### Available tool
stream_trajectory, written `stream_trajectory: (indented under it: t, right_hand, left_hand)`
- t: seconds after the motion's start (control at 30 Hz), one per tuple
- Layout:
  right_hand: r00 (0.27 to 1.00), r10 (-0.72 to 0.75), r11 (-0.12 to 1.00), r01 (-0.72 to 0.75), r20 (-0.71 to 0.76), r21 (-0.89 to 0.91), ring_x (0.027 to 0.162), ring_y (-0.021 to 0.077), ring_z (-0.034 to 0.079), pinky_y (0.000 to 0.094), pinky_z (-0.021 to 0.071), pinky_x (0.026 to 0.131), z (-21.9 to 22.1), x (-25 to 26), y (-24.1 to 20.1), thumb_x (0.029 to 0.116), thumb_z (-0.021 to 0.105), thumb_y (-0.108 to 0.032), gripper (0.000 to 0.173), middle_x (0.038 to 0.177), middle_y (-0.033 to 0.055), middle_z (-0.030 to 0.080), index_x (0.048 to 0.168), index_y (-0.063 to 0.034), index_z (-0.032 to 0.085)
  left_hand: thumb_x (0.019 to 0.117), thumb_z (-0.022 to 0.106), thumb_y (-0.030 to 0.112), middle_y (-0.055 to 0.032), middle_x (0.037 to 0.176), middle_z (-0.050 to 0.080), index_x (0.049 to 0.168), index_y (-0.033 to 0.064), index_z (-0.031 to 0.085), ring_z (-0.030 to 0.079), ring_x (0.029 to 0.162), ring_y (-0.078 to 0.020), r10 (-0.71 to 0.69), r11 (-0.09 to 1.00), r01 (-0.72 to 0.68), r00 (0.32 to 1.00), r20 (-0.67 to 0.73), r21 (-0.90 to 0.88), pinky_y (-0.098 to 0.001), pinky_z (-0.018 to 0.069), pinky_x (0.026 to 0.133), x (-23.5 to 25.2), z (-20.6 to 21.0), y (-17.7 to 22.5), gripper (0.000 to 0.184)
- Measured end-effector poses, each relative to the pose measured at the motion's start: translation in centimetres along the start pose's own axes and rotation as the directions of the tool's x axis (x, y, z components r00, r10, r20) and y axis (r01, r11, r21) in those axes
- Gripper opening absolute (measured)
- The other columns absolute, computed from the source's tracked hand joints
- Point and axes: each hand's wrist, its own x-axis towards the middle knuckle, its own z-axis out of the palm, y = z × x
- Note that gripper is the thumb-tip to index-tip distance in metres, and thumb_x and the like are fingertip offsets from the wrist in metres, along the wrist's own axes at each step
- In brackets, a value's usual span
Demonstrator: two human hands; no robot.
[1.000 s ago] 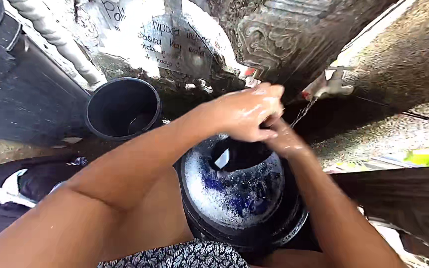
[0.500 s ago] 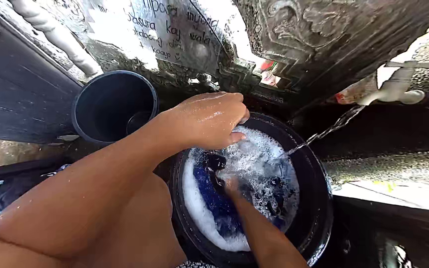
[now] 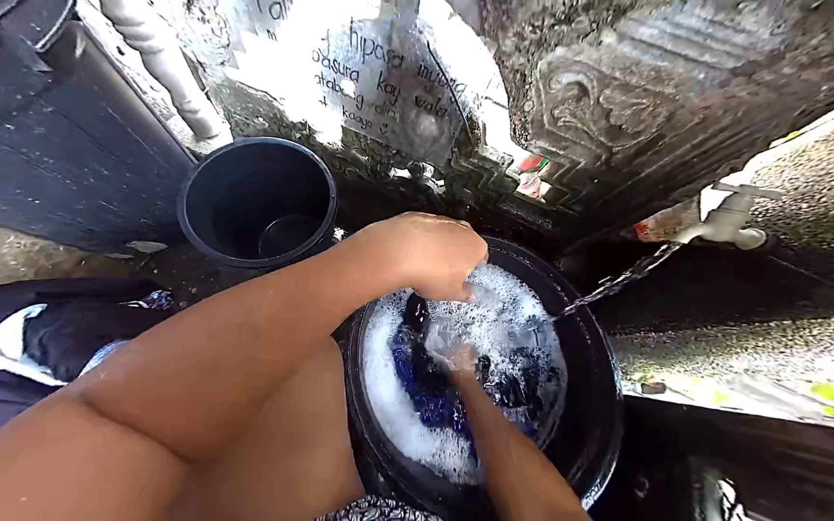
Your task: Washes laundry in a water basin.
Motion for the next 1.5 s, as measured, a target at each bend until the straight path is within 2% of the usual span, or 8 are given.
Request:
stream_trajectory:
  t: [0.1, 0.23, 0.6, 0.73, 0.93, 1.07, 1.2, 1.5]
  right_hand:
    - [0.965, -0.115, 0.940, 0.182, -0.236, 0.288, 0.095, 0.0330, 0.072, 0.0627, 0.0560, 0.088, -7.8, -1.5, -1.6, 0.0848, 0.081, -0.044, 0.038, 0.098, 0.0151, 0.076, 0.104, -0.0104, 0.078]
    - [0.766, -0.355, 0.774, 0.563, -0.537, 0.291, 0.060, 0.0139, 0.058, 0.0406, 0.0506, 0.059, -18.9, -10.6, -5.3, 0.0869, 0.083, -0.027, 0.030, 0.066, 0.0026, 0.063, 0.069, -0.0080, 0.067]
    - [0.382, -0.481, 0.587, 0.809, -0.789, 0.034, 0.079, 0.0064, 0.068, 0.0268, 0.0605, 0.072, -35.3, -24.3, -7.8, 0.0959, 0.073, -0.027, 0.011, 0.089, -0.0068, 0.070, 0.100, -0.0169, 0.069]
    - [0.387, -0.435, 0.711, 0.701, -0.813, -0.046, 0.074, 0.0028, 0.062, 0.0289, 0.0556, 0.068, -30.9, -20.6, -8.9, 0.0903, 0.077, -0.030, 0.019, 0.082, -0.0069, 0.064, 0.089, -0.0141, 0.067]
    - [0.768, -0.148, 0.853, 0.418, -0.623, 0.313, 0.078, 0.0300, 0.067, 0.0584, 0.0554, 0.073, -12.7, -3.2, -5.0, 0.0906, 0.077, -0.030, 0.028, 0.080, 0.0136, 0.068, 0.084, -0.0038, 0.070]
    - [0.935, -0.041, 0.979, 0.107, -0.353, 0.171, 0.107, 0.0389, 0.069, 0.0636, 0.0538, 0.094, -1.8, 4.7, -1.0, 0.0992, 0.062, -0.045, 0.041, 0.111, 0.0209, 0.073, 0.114, -0.0083, 0.075]
    - [0.981, 0.164, 0.986, -0.160, -0.101, 0.046, 0.133, 0.0438, 0.055, 0.0583, 0.0428, 0.112, 2.1, 5.2, -2.2, 0.1051, 0.055, -0.023, 0.043, 0.139, 0.0299, 0.059, 0.137, 0.0055, 0.059]
    - [0.998, 0.012, 1.000, -0.012, 0.055, -0.002, 0.148, 0.0397, 0.040, 0.0521, 0.0286, 0.124, 10.4, 0.9, 1.4, 0.1095, 0.044, -0.024, 0.049, 0.155, 0.0269, 0.046, 0.149, 0.0056, 0.049]
  left_hand:
    - [0.0972, 0.065, 0.054, -0.0098, 0.127, 0.069, 0.135, 0.0189, 0.066, 0.063, 0.123, -0.0298, -0.065, 0.998, 0.061, 0.989, 0.133, 0.034, -0.0584, 0.0504, 0.100, -0.6, 0.0, 0.3, 0.052]
    - [0.0934, 0.069, 0.057, -0.0112, 0.119, 0.071, 0.133, 0.0201, 0.068, 0.066, 0.115, -0.0335, -0.114, 0.993, 0.111, 0.982, 0.148, 0.029, -0.0661, 0.0504, 0.093, -1.0, 0.0, 0.6, 0.054]
    - [0.0933, 0.064, 0.063, -0.0097, 0.119, 0.072, 0.135, 0.0230, 0.067, 0.067, 0.116, -0.0326, -0.153, 0.986, 0.147, 0.985, 0.075, 0.079, -0.0660, 0.0506, 0.093, -1.7, -0.9, -0.4, 0.058]
    - [0.0934, 0.064, 0.063, -0.0092, 0.119, 0.072, 0.136, 0.0242, 0.066, 0.066, 0.116, -0.0324, -0.184, 0.981, 0.179, 0.981, 0.066, 0.074, -0.0652, 0.0506, 0.092, -1.8, -1.0, -1.5, 0.057]
    - [0.0947, 0.062, 0.063, -0.0089, 0.123, 0.070, 0.141, 0.0233, 0.062, 0.065, 0.118, -0.0303, -0.159, 0.986, 0.156, 0.985, 0.072, 0.054, -0.0613, 0.0515, 0.094, -2.0, -0.5, -2.4, 0.061]
    - [0.0870, 0.053, 0.076, -0.0011, 0.092, 0.073, 0.109, 0.0251, 0.076, 0.072, 0.086, -0.0196, 0.255, 0.967, -0.215, 0.815, -0.520, 0.138, -0.0490, 0.0595, 0.068, -0.3, 6.6, -6.8, 0.060]
    - [0.0986, 0.062, 0.056, -0.0101, 0.131, 0.064, 0.137, 0.0194, 0.063, 0.060, 0.125, -0.0301, -0.114, 0.993, 0.111, 0.986, 0.125, 0.035, -0.0565, 0.0506, 0.099, -2.9, -1.6, -0.5, 0.053]
    - [0.0989, 0.061, 0.056, -0.0131, 0.131, 0.064, 0.139, 0.0186, 0.062, 0.062, 0.121, -0.0324, -0.110, 0.993, 0.104, 0.986, 0.123, 0.059, -0.0566, 0.0524, 0.095, -2.6, -0.9, -0.6, 0.056]
